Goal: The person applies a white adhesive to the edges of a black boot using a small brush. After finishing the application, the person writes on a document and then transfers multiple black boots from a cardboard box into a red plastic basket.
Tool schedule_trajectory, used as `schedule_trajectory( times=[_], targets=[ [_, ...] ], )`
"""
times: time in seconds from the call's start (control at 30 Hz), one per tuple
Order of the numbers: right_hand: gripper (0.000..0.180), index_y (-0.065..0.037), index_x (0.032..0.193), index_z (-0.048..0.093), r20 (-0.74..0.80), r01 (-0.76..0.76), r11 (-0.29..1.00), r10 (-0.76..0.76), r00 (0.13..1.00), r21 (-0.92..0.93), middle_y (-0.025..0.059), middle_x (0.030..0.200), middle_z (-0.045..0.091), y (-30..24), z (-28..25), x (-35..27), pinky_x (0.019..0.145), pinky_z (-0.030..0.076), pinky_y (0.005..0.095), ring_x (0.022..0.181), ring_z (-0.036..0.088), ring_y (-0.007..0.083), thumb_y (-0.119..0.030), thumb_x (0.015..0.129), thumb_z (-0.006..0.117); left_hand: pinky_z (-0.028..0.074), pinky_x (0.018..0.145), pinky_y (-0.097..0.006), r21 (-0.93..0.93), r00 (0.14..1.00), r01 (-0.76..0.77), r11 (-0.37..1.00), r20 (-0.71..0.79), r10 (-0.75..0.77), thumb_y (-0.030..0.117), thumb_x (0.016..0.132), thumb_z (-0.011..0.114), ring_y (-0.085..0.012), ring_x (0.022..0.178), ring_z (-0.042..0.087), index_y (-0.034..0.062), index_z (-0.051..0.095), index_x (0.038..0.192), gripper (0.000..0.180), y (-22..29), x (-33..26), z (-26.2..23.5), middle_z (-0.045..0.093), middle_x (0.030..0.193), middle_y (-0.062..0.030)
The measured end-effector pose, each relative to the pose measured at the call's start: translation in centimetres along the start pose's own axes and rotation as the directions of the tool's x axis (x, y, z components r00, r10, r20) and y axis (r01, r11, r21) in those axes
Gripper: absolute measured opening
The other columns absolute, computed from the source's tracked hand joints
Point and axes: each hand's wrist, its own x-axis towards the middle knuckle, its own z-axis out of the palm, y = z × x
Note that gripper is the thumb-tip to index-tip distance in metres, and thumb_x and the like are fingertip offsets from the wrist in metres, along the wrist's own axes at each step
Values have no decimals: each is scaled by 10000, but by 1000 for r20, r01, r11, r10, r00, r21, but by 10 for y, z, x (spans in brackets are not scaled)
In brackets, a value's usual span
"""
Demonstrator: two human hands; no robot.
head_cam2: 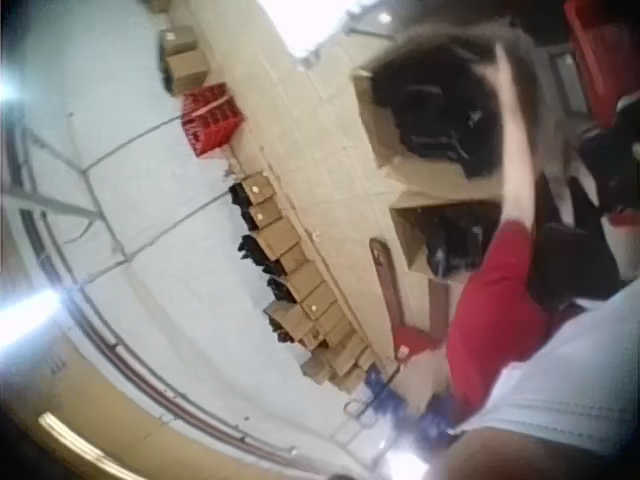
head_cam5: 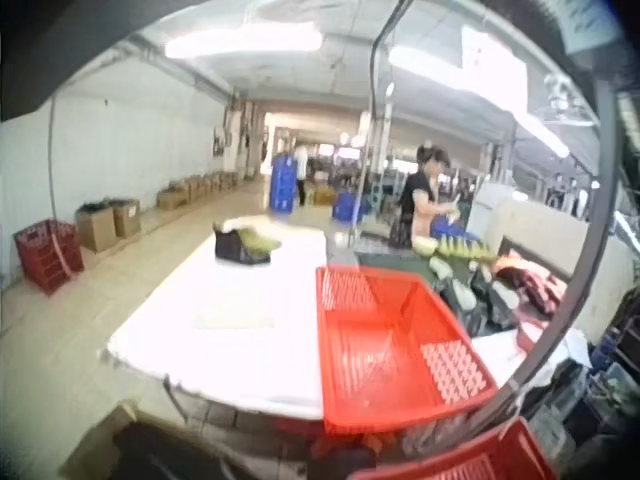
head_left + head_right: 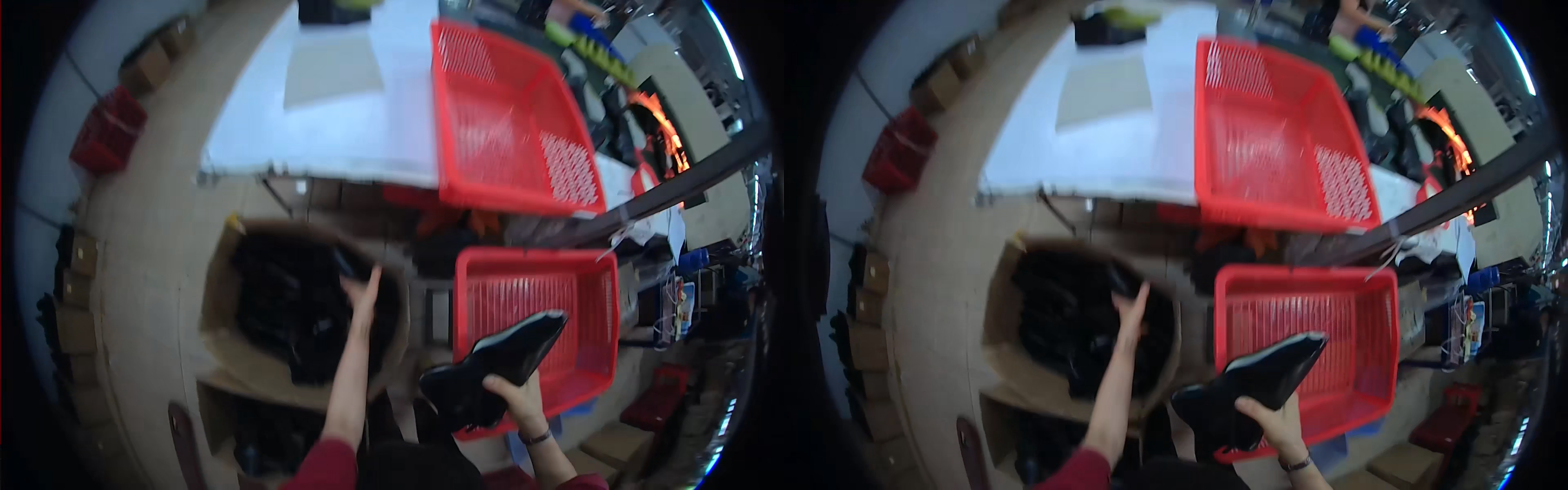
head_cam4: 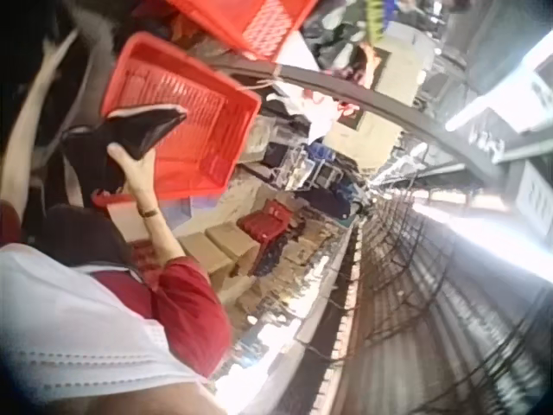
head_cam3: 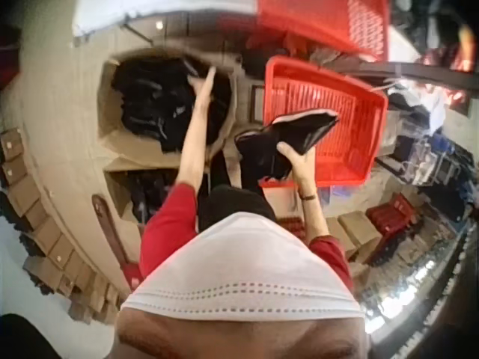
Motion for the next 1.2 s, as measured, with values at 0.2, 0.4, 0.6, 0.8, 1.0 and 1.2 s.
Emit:
schedule_trajectory(
  times=[0.2, 0.4, 0.6, 0.8, 1.0, 1.2],
  targets=[
    [691, -12, 1423, 448, -232, -44, 978, 92, 968, 206, 119, 1273, 609, 37, -47, -26, 1053, 498, 422, 1187, 617, 278, -124, 818, 763, 650, 717, -452, 176, 823, 538, 824, 100, -559, 23, 810, 718, -386, 1030, 681, 78, 196, 1583, 934, 22, -14, 39, 480, 1447, -230],
    [620, -28, 1470, 412, -155, -101, 935, 161, 975, 339, 139, 1354, 584, 47, -70, -9, 1100, 475, 457, 1248, 591, 300, -93, 912, 673, 571, 664, -401, -492, 722, 687, 535, 544, -428, -107, 823, 545, -180, 859, 664, 88, 294, 1585, 826, -37, -37, -87, 432, 1571, -149],
    [494, 13, 1375, 507, -223, -85, 996, 82, 971, -3, 104, 1257, 639, 19, -46, 5, 974, 527, 363, 1105, 645, 220, -128, 944, 702, 534, 922, -312, -587, 892, 406, 701, 420, -165, -85, 860, 506, -175, 1171, 626, -56, 350, 1535, 694, 133, -154, -189, 445, 1540, -210],
    [539, 90, 1375, 518, -400, 52, 774, -382, 833, -631, 159, 1313, 624, -43, -59, -28, 981, 493, 362, 1113, 614, 213, -198, 963, 715, 533, 892, -261, -324, 775, -18, 946, 594, 218, -160, 779, 491, -210, 1276, 599, 61, 678, 1307, 602, 267, -240, -169, 623, 1389, -144],
    [757, -75, 1608, 248, -196, 71, 465, -502, 842, -883, 188, 1550, 398, 7, -87, 17, 989, 503, 368, 1193, 550, 267, -211, 997, 673, 551, 914, -344, -347, 594, -103, 932, 730, 337, -109, 849, 574, -290, 1272, 591, 25, 588, 1379, 548, 218, -313, -66, 538, 1465, -195],
    [822, -1, 1559, 331, 15, 54, 142, -263, 965, -988, 260, 1593, 344, 76, -123, 45, 1208, 273, 455, 1515, 271, 365, -282, 918, 764, 588, 763, -268, -446, 843, 390, 806, 525, -117, -75, 949, 516, -171, 948, 713, 6, 595, 1324, 391, 132, -220, -141, 689, 1171, -112]
  ],
)
